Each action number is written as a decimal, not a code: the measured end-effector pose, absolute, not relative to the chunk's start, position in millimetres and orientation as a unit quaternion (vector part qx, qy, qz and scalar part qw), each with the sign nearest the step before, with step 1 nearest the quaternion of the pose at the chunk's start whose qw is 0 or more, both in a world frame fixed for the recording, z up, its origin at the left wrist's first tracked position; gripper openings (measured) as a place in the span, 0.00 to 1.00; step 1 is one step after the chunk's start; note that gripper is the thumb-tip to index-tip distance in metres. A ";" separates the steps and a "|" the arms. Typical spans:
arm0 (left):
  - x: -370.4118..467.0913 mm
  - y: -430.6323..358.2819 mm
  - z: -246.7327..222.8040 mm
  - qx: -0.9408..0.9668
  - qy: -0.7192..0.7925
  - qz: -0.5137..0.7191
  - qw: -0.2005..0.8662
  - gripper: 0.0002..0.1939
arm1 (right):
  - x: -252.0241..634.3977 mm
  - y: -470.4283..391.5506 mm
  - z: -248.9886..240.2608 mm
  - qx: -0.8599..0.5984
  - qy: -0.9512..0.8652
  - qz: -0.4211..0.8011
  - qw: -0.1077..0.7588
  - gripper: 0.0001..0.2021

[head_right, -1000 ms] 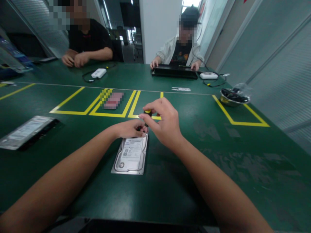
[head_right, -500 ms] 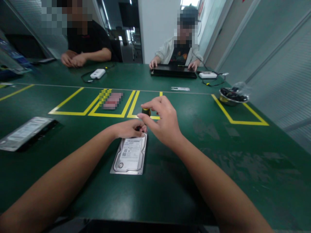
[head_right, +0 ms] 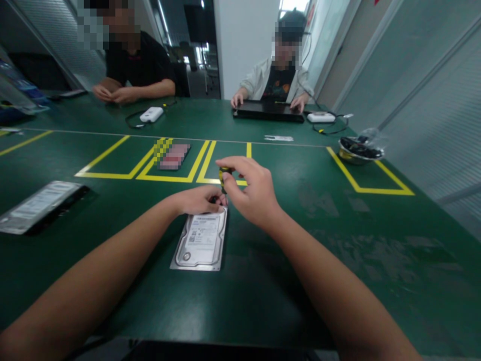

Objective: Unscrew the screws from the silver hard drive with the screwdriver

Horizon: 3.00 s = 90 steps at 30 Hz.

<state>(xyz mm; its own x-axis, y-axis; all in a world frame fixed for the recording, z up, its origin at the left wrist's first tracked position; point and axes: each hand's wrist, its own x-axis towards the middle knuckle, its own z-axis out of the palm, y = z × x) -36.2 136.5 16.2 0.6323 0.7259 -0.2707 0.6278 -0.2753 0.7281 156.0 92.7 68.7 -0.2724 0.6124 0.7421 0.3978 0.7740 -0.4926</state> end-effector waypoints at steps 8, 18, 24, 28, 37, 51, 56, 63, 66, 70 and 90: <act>-35.4 133.7 19.9 0.793 0.427 0.056 0.431 0.11 | 156.4 93.7 68.7 -0.326 -0.779 0.077 0.530 0.07; -35.8 135.7 17.4 0.794 0.417 0.052 0.440 0.10 | 156.5 94.3 67.5 -0.309 -0.784 0.092 0.531 0.09; -35.3 133.5 20.9 0.791 0.427 0.050 0.435 0.11 | 157.1 94.1 69.5 -0.316 -0.784 0.072 0.530 0.05; -35.5 134.1 19.4 0.797 0.426 0.053 0.424 0.12 | 157.5 93.2 69.7 -0.297 -0.797 0.111 0.513 0.10; -35.6 135.4 18.2 0.796 0.425 0.050 0.428 0.12 | 157.7 93.9 68.8 -0.323 -0.780 0.069 0.532 0.06; -35.5 133.9 20.4 0.796 0.433 0.055 0.420 0.13 | 159.3 94.2 70.0 -0.296 -0.790 0.101 0.527 0.11; -35.4 133.6 20.6 0.796 0.436 0.058 0.416 0.13 | 159.6 94.8 69.8 -0.285 -0.796 0.103 0.524 0.13; -35.4 134.0 20.4 0.796 0.423 0.049 0.431 0.12 | 157.9 94.2 71.1 -0.311 -0.781 0.077 0.536 0.06; -35.4 133.3 21.0 0.797 0.428 0.052 0.422 0.13 | 157.8 93.6 71.1 -0.299 -0.782 0.098 0.539 0.07; -35.3 132.8 21.7 0.803 0.426 0.050 0.414 0.12 | 157.9 93.6 71.8 -0.316 -0.783 0.076 0.530 0.04; -38.6 136.4 11.5 0.807 0.432 0.069 0.397 0.14 | 153.9 91.2 69.1 -0.336 -0.789 0.019 0.514 0.06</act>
